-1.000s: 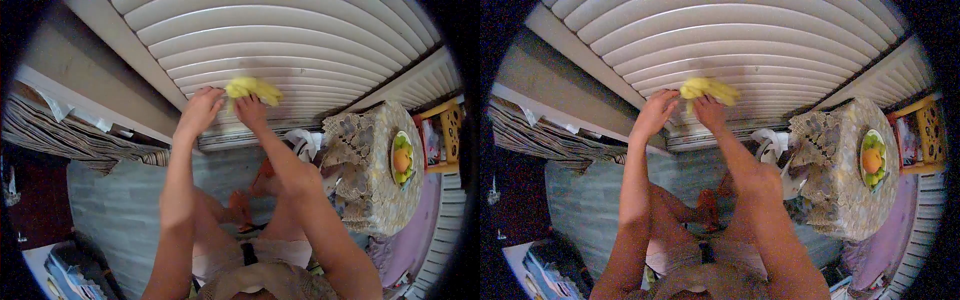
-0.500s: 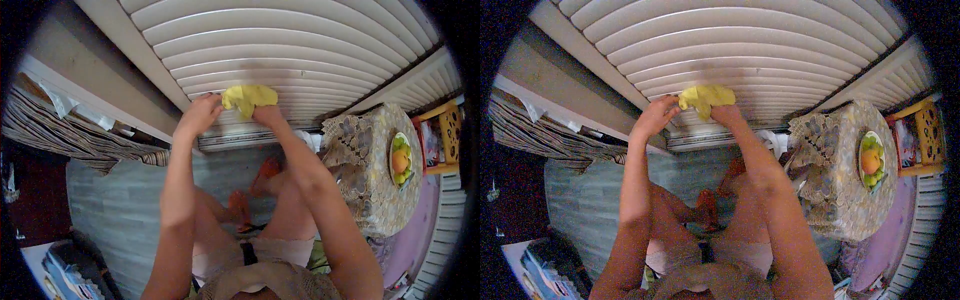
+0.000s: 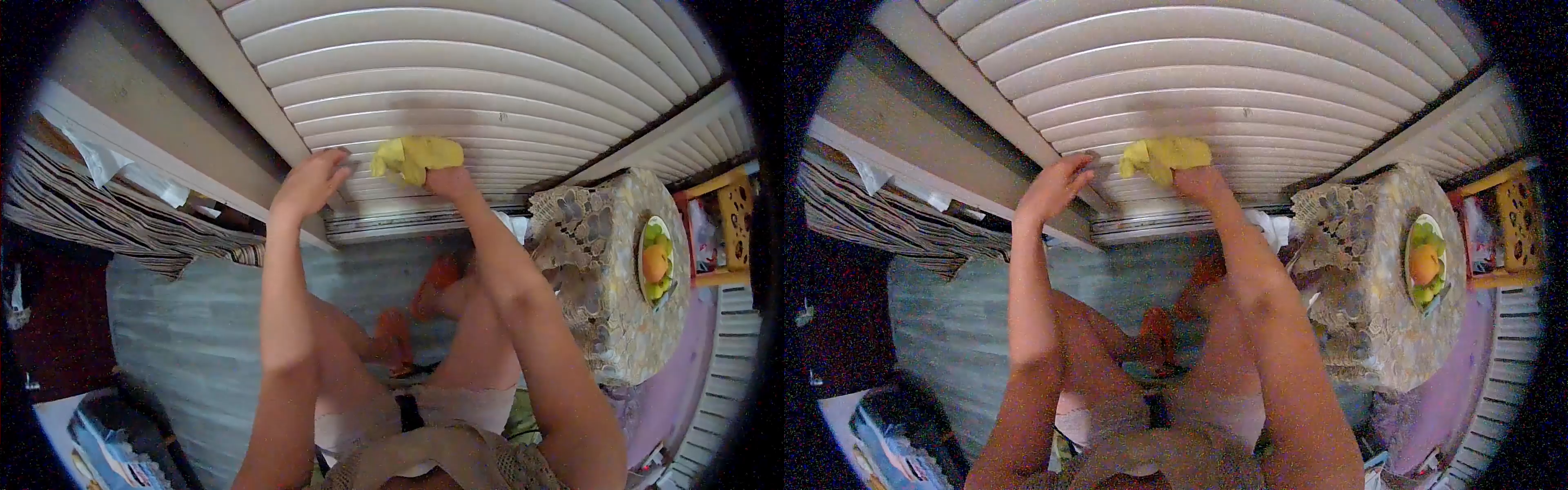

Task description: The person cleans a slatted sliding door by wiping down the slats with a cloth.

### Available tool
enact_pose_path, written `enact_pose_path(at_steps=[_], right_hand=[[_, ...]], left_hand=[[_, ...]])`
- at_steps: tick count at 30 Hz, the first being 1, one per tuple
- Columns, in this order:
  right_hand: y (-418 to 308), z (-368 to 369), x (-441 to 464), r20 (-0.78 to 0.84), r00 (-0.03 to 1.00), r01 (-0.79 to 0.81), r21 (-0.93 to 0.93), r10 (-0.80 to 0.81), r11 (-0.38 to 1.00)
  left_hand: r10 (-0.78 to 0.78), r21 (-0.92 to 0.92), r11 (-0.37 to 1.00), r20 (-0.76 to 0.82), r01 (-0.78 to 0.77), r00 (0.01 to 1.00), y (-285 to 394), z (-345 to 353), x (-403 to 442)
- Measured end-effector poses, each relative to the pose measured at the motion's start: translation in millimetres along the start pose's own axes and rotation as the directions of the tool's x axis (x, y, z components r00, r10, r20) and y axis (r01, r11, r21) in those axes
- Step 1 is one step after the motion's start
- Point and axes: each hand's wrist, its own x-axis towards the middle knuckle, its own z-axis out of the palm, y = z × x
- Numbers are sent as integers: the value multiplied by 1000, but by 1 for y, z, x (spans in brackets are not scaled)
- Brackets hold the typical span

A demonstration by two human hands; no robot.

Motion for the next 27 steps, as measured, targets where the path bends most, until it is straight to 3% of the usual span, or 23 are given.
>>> enact_pose_path(at_steps=[2, 5, 7, 11, 13, 17, 19, 20, 21, 23, 24, 26, 27], right_hand=[[-1, -8, 4, -9, 998, 56, 7, -56, 998], [-3, -4, 11, -84, 996, -30, -61, 24, 998], [-5, -2, 16, -361, 932, -57, -217, -26, 975], [-1, -15, 13, -310, 943, -155, -84, 122, 984], [-4, -22, 5, -189, 952, -250, -37, 239, 968], [19, -9, -2, -297, 897, -339, 18, 329, 941], [28, -6, -5, -528, 802, -282, 76, 278, 957], [31, -3, -3, -529, 804, -276, 70, 270, 959], [27, -7, -1, -634, 648, -371, 220, 422, 902], [16, -27, 3, -564, 376, -264, 696, 735, 668], [15, -30, 4, -564, 381, -266, 692, 732, 671], [15, -38, 5, -647, 134, -386, 664, 751, 641], [20, -25, -3, -736, 237, -528, 450, 634, 720]], left_hand=[[18, -7, 1000, 22, -18, 1000, 3, 1, 3], [36, -14, 999, 8, -35, 999, 3, 3, 3], [41, 41, 998, 43, -43, 998, 5, 1, 4], [3, 54, 999, 62, -6, 998, 2, 2, 6], [-22, -12, 1000, 51, 22, 998, 4, 1, 5], [25, -8, 1000, 7, -25, 1000, 6, -2, -1], [-2, 1, 1000, 30, 2, 1000, 4, -6, 0], [-2, -3, 1000, 22, 2, 1000, 4, -8, 0], [5, -18, 1000, 2, -5, 1000, 3, -8, 0], [9, -41, 999, -21, -10, 1000, 1, -6, -1], [54, -44, 997, -59, -57, 997, 0, -5, 0], [97, -51, 993, -102, -102, 990, -1, -3, 2], [51, -58, 997, -65, -55, 997, 5, -5, 2]])
